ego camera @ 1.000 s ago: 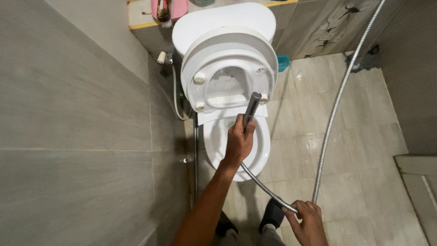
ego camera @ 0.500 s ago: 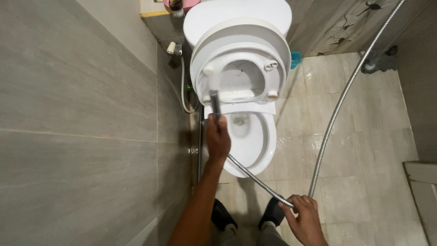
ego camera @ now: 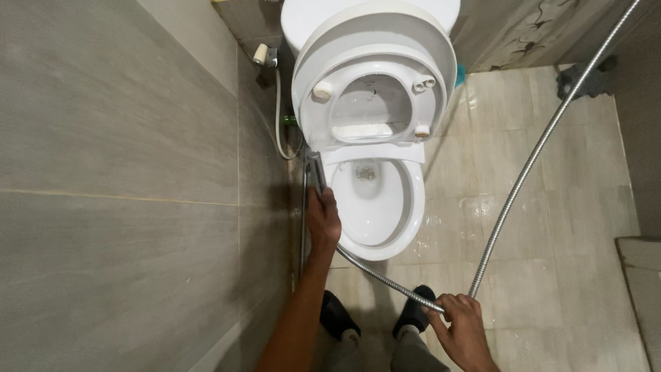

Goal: The person handles a bidet sprayer and hose next to a toilet, testing the water flow and attempting to adjust the connection between the sprayer head and the hose.

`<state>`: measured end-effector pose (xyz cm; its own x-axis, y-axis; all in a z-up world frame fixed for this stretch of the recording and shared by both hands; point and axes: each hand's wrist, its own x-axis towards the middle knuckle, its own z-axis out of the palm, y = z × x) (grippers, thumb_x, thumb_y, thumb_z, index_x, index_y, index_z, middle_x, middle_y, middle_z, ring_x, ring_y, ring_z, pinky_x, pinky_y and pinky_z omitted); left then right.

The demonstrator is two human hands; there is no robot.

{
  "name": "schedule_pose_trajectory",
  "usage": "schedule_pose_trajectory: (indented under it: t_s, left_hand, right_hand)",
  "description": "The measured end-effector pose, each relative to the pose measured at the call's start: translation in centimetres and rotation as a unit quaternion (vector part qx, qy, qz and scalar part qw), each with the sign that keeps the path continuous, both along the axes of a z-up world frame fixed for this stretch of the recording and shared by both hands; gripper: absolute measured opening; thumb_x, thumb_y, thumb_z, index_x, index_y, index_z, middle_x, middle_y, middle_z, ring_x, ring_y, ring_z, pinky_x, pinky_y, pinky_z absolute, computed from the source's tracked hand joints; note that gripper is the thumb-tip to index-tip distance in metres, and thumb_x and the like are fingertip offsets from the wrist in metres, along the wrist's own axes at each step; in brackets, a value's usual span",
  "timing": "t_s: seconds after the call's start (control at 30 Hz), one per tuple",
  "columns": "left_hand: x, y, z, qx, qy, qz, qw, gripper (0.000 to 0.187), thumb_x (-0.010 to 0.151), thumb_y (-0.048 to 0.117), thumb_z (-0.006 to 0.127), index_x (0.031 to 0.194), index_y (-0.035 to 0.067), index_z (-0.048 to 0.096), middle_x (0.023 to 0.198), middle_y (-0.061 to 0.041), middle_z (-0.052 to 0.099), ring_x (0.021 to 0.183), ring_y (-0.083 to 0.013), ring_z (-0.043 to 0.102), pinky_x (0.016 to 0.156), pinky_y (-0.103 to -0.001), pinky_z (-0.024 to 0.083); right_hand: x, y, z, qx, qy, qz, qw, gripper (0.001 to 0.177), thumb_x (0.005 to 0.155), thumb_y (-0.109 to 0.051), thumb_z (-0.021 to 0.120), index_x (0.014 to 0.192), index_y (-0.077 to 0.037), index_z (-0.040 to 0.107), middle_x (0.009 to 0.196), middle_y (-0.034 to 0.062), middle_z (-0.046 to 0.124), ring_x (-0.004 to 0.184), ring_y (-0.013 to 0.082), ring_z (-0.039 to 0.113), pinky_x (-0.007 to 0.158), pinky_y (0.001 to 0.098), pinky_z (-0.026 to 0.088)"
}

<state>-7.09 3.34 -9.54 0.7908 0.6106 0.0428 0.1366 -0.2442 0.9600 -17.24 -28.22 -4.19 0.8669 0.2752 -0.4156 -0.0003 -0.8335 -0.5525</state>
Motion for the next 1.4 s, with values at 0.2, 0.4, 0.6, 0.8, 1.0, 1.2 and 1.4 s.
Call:
schedule_pose_trajectory:
  t_s: [0.2,0.4,0.6,0.8,1.0,1.2,1.4]
  left_hand:
    - [0.0,-0.4,-2.0,0.018,0.034,-0.002,0.999,0.036,0.109,0.034,0.051,0.096,0.0,0.054,0.07,-0.006,0.049,0.062,-0.0166,0.047,0.057,-0.035,0.041]
    - [-0.7,-1.1,-2.4,-0.039,0.076,-0.016,0.996,0.035,0.107,0.036,0.045,0.106,0.003,0.058,0.068,-0.004,0.052,0.059,-0.0133,0.049,0.055,-0.033,0.041]
    - [-0.7,-2.8,-2.5,-0.069,0.083,-0.073,0.991,0.042,0.11,0.043,0.043,0.104,0.004,0.057,0.066,0.0,0.046,0.059,-0.0103,0.045,0.054,-0.031,0.038]
    - [0.1,-4.9,-0.4,-0.078,0.126,-0.145,0.978,0.054,0.106,0.056,0.034,0.107,0.007,0.058,0.063,0.002,0.047,0.055,-0.0109,0.047,0.051,-0.032,0.038]
    - [0.2,-5.8,-0.5,-0.065,0.141,-0.218,0.964,0.058,0.107,0.058,0.035,0.103,0.005,0.057,0.062,-0.001,0.049,0.055,-0.0127,0.049,0.052,-0.033,0.04]
    - [0.3,-4.2,-4.0,-0.044,0.159,-0.149,0.975,0.052,0.103,0.055,0.04,0.107,0.007,0.06,0.065,-0.001,0.054,0.058,-0.0113,0.054,0.054,-0.031,0.046]
    - [0.6,-4.1,-4.3,-0.062,0.095,-0.086,0.99,0.039,0.107,0.042,0.048,0.108,0.006,0.062,0.069,-0.002,0.051,0.062,-0.0122,0.049,0.057,-0.032,0.043]
  right_hand:
    - [-0.5,0.2,0.9,-0.06,0.044,-0.018,0.997,0.018,0.09,-0.028,0.072,0.082,-0.011,0.073,0.062,0.0046,0.057,0.065,0.0214,0.054,0.09,0.0368,0.041]
    - [-2.1,1.1,2.2,0.036,-0.082,-0.058,0.994,0.017,0.082,-0.02,0.074,0.076,-0.006,0.067,0.061,0.0073,0.054,0.065,0.0246,0.053,0.085,0.0395,0.041]
    - [-3.5,1.8,3.0,0.018,-0.092,-0.084,0.992,0.024,0.082,-0.022,0.076,0.07,-0.005,0.063,0.061,0.0075,0.053,0.067,0.0245,0.054,0.086,0.0395,0.041]
    - [-4.0,1.8,4.4,0.038,-0.107,-0.105,0.988,0.023,0.083,-0.021,0.076,0.071,-0.005,0.064,0.061,0.0076,0.052,0.066,0.0247,0.053,0.087,0.0393,0.041]
    - [-3.9,1.7,4.9,0.025,-0.011,-0.111,0.994,0.011,0.085,-0.019,0.073,0.08,-0.01,0.07,0.061,0.0057,0.057,0.065,0.0244,0.055,0.09,0.04,0.04]
    - [-3.9,1.0,4.2,0.067,-0.102,-0.058,0.991,0.012,0.081,-0.016,0.073,0.078,-0.007,0.066,0.066,0.0074,0.056,0.073,0.0255,0.055,0.087,0.0411,0.04]
    - [-3.0,0.3,4.3,0.071,-0.081,-0.046,0.993,0.014,0.082,-0.016,0.075,0.078,-0.006,0.066,0.066,0.0076,0.055,0.071,0.0262,0.055,0.087,0.0411,0.041]
